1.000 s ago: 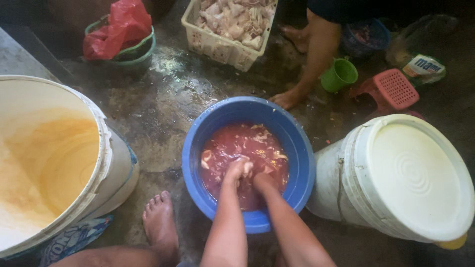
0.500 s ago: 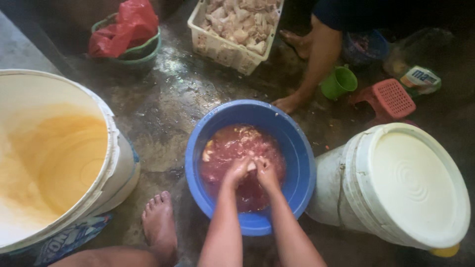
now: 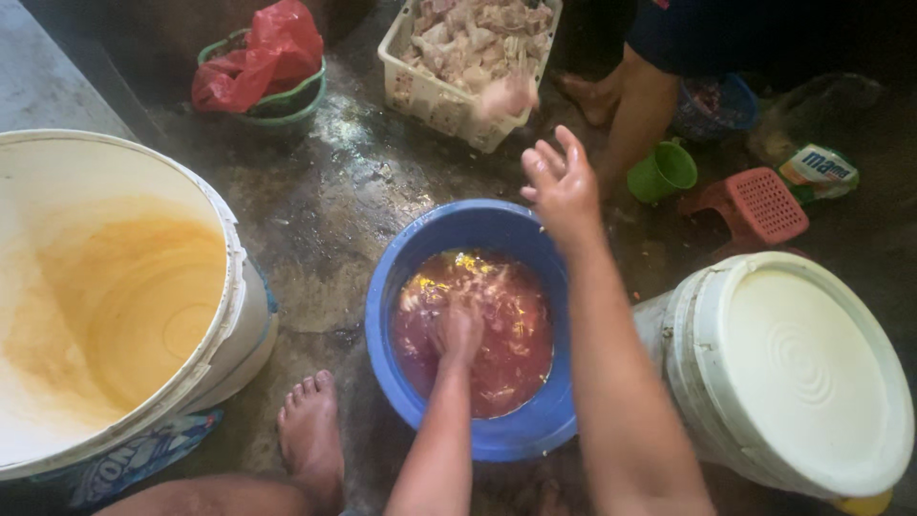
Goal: The person washes pieces of raw chicken by hand in a blue basin filled with reddish water. They repeatedly submerge, rub, and lift the meat to clean it, while another person works in a separate basin nearby.
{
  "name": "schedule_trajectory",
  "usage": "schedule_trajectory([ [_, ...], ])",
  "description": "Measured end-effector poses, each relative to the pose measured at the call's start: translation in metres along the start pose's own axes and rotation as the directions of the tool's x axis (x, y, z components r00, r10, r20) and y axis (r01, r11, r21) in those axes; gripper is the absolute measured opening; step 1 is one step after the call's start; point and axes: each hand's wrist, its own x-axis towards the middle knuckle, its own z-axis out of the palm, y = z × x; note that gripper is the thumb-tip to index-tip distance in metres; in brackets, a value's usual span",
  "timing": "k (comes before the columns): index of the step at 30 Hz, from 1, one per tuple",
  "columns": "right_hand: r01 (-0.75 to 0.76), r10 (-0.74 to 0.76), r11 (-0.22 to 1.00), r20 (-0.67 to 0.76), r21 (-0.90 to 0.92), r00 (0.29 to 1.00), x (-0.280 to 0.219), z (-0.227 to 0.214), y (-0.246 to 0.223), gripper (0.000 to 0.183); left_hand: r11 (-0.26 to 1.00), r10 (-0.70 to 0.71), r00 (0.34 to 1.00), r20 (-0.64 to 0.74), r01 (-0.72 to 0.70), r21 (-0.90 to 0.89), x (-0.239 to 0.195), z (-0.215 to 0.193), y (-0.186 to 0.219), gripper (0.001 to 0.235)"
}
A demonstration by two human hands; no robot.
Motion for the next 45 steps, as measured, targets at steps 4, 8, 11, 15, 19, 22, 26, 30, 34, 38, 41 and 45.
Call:
schedule_trajectory([
  [4,-0.378,0.449,0.819,0.073,-0.431,0.89,0.005,-0.026,0.059,0.043,0.905,0.111,0.993,-0.03,-0.089,0.415,-0.011,-0.044,0.031,0.089],
  [8,-0.051,0.551,0.471,0.248,-0.881,0.797,-0.053,-0.046,0.208,0.049,0.809,-0.021,0.988,0.152,-0.072,0.583,-0.004,-0.065,0.031,0.088],
  [11,0.256,0.178,0.589,0.432,-0.766,0.884,-0.113,-0.054,0.303,0.053,0.825,-0.143,0.932,0.332,-0.073,0.56,0.005,-0.046,0.014,0.088],
  [15,0.133,0.372,0.556,0.389,-0.821,0.843,-0.155,-0.036,0.368,0.066,0.851,-0.132,0.878,0.459,-0.137,0.506,0.019,0.024,-0.025,0.079],
  [19,-0.132,0.606,0.561,0.296,-0.817,0.738,-0.178,-0.019,0.366,0.049,0.92,0.063,0.895,0.442,-0.224,0.322,0.024,0.102,-0.06,0.066],
  [22,-0.144,0.602,0.663,0.408,-0.735,0.686,-0.184,-0.015,0.344,0.045,0.941,0.133,0.855,0.501,-0.268,0.207,0.028,0.115,-0.088,0.058],
  [26,0.135,0.655,0.379,0.368,-0.916,0.66,-0.191,-0.024,0.32,0.045,0.908,-0.02,0.788,0.616,-0.244,0.341,0.038,0.104,-0.095,0.058],
  [30,0.229,0.741,0.44,0.495,-0.868,0.455,-0.214,-0.015,0.314,0.045,0.827,-0.122,0.729,0.673,-0.3,0.475,0.018,0.092,-0.096,0.057],
  [34,-0.013,0.747,0.59,0.54,-0.807,0.387,-0.219,-0.01,0.316,0.042,0.816,-0.116,0.709,0.696,-0.332,0.473,0.0,0.069,-0.089,0.056],
  [38,0.269,0.534,0.683,0.716,-0.679,0.45,-0.217,-0.033,0.303,0.034,0.829,-0.038,0.851,0.524,-0.266,0.492,-0.006,0.038,-0.051,0.055],
  [41,-0.543,0.582,0.808,0.457,-0.23,0.672,-0.202,-0.032,0.274,0.032,0.867,0.154,0.975,0.162,-0.212,0.452,-0.016,0.003,-0.019,0.055],
  [45,-0.729,0.689,0.499,0.296,0.468,0.662,-0.186,-0.03,0.231,0.037,0.909,0.416,0.879,-0.231,-0.396,0.129,-0.029,-0.015,0.001,0.057],
])
